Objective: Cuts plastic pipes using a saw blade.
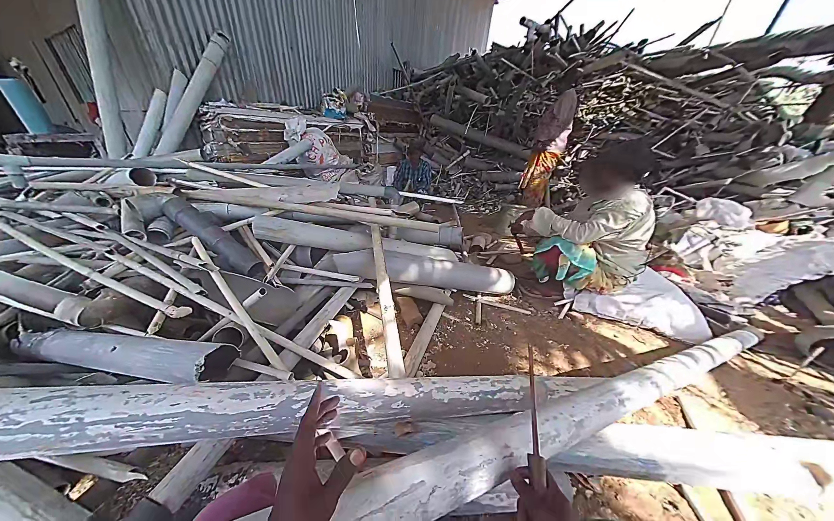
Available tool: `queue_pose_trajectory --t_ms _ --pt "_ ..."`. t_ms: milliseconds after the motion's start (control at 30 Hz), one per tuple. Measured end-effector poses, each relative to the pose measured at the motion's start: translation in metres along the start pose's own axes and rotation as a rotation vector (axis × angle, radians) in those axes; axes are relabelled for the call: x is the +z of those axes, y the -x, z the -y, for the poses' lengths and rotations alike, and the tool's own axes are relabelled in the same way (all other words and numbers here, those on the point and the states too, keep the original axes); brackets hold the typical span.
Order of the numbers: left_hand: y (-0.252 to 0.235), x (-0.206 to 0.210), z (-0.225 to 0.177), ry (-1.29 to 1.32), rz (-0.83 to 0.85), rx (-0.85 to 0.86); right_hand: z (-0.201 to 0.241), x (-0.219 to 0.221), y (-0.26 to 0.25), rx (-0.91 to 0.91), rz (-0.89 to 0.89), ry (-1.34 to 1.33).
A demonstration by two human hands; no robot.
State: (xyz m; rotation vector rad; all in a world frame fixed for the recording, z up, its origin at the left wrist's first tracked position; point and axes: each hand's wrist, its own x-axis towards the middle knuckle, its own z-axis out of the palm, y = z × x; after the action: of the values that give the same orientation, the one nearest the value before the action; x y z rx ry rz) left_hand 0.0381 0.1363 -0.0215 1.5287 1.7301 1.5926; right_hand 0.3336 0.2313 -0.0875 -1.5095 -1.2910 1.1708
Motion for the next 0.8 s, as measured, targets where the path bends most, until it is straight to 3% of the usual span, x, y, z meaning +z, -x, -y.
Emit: queue_pose_trajectory --t_ms 100,233,367,500,667,800 --pt "-0.003 -0.011 -0.001 0.361 -0.293 -0.179 0.009 -0.001 -0.001 0.070 -0.102 -0.368" --pt "0.002 -0.017 -0.008 0.457 -0.360 -0.363 0.010 0.001 -0.001 0.121 -0.193 -0.500" --pt "0.005 -0.018 -0.004 0.460 -0.295 -0.228 0.013 0.002 0.005 -0.067 -0.220 -0.415" --pt "0.007 -0.018 -0.001 0.549 -0.201 -0.071 0.004 0.008 0.008 -0.295 -0.192 -0.136" --pt "0.010 -0.017 -0.001 0.592 -0.201 -0.064 -0.004 0.009 0.008 -0.322 -0.162 -0.042" --pt "0.010 -0.018 -0.001 0.587 -0.183 -0.064 -0.001 0.007 0.010 -0.238 -0.128 -0.066"
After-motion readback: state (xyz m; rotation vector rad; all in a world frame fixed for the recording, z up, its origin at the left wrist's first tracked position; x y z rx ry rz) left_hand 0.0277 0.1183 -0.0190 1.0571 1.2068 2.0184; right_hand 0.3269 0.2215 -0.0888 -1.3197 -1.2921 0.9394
